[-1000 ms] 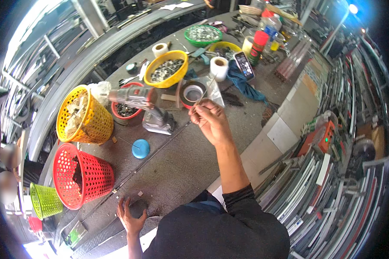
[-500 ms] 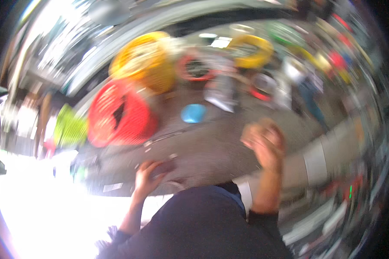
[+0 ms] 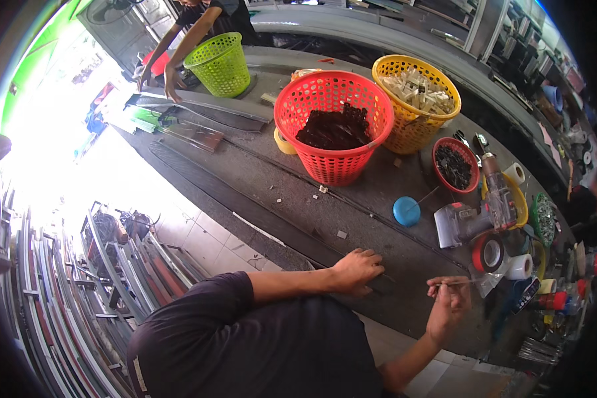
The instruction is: The person handles a roll of red tape, then picks up and positions a long curved metal profile on a workbench. They insert a thin metal rod into a small black component and place it on the profile. The person then picks up a thin wire and manipulates it with both hands.
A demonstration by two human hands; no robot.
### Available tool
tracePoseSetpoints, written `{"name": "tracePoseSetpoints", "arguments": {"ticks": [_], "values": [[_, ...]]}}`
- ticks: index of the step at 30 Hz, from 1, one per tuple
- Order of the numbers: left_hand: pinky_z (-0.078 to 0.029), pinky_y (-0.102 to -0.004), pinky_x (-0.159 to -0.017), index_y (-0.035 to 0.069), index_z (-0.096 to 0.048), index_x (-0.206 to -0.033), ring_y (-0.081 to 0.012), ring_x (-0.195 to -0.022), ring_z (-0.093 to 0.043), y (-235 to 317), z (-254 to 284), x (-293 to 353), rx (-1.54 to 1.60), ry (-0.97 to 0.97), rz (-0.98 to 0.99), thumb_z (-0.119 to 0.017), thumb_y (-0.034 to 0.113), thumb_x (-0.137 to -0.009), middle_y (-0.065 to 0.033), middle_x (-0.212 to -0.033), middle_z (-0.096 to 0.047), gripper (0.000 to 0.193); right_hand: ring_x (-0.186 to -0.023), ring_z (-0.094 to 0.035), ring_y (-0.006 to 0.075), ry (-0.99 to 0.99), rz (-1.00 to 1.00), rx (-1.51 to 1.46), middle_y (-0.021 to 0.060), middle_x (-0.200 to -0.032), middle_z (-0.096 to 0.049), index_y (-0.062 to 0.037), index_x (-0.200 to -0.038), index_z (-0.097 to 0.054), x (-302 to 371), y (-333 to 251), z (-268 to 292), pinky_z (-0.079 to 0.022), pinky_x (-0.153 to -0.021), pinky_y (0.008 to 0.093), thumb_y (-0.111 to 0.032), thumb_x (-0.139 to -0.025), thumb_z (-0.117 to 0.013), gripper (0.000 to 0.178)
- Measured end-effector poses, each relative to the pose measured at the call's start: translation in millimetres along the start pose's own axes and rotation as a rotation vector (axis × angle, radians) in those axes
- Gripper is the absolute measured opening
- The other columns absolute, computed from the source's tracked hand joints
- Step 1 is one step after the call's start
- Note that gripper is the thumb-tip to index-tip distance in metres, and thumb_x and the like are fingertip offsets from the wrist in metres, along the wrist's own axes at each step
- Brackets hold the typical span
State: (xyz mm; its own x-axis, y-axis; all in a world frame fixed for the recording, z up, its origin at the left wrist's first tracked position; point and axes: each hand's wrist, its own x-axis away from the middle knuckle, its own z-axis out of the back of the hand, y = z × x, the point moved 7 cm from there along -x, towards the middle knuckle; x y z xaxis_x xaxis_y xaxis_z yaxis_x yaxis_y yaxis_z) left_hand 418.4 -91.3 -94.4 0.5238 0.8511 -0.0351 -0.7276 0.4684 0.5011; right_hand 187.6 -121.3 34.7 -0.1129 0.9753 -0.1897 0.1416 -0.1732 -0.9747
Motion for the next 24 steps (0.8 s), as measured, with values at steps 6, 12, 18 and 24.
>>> {"name": "tracePoseSetpoints", "arguments": {"ticks": [6, 12, 18, 24], "values": [[-0.053, -0.0549, -0.118, 0.012, -0.072, -0.151, -0.0372, -0.143, -0.065, -11, 20, 21, 0.044, 0.061, 0.031, -0.105, 0.041, -0.073, -0.0166, -0.147, -0.069, 0.090, -0.088, -0.067, 0.0138, -0.123, -0.123, 0.065, 0.0147, -0.103, -0.078, -0.0009, -0.117, -0.067, 10, 15, -40, -0.055, -0.081, 0.0303, -0.001, -0.111, -0.067, 0.006], [-0.054, -0.0531, -0.122, 0.011, -0.079, -0.143, -0.0409, -0.142, -0.066, -39, 34, 28, 0.097, 0.022, 0.093, -0.105, 0.032, -0.076, -0.0184, -0.145, -0.073, 0.074, -0.101, -0.077, 0.0164, -0.149, -0.383, 0.178, 0.0074, -0.106, -0.078, 0.0009, -0.119, -0.076, 64, 78, -38, -0.059, -0.091, 0.0319, -0.014, -0.112, -0.079, 0.017], [-0.063, -0.0493, -0.103, 0.006, -0.088, -0.121, -0.0373, -0.114, -0.080, -49, 41, 10, 0.274, -0.009, 0.128, -0.099, 0.035, -0.083, -0.0136, -0.119, -0.084, 0.049, -0.094, -0.070, 0.0111, -0.091, -0.556, 0.279, 0.0028, -0.103, -0.075, -0.0009, -0.118, -0.077, 126, 108, -29, -0.058, -0.089, 0.0313, -0.017, -0.113, -0.078, 0.017], [-0.064, -0.0482, -0.105, 0.002, -0.088, -0.130, -0.0386, -0.115, -0.083, -73, 39, -11, 0.403, -0.292, 0.291, -0.098, 0.046, -0.088, -0.0212, -0.126, -0.087, 0.061, -0.091, -0.068, 0.0109, -0.013, -0.642, 0.240, 0.0022, -0.100, -0.074, -0.0024, -0.118, -0.078, 159, 121, -31, -0.057, -0.086, 0.0324, -0.018, -0.110, -0.080, 0.018]]}}
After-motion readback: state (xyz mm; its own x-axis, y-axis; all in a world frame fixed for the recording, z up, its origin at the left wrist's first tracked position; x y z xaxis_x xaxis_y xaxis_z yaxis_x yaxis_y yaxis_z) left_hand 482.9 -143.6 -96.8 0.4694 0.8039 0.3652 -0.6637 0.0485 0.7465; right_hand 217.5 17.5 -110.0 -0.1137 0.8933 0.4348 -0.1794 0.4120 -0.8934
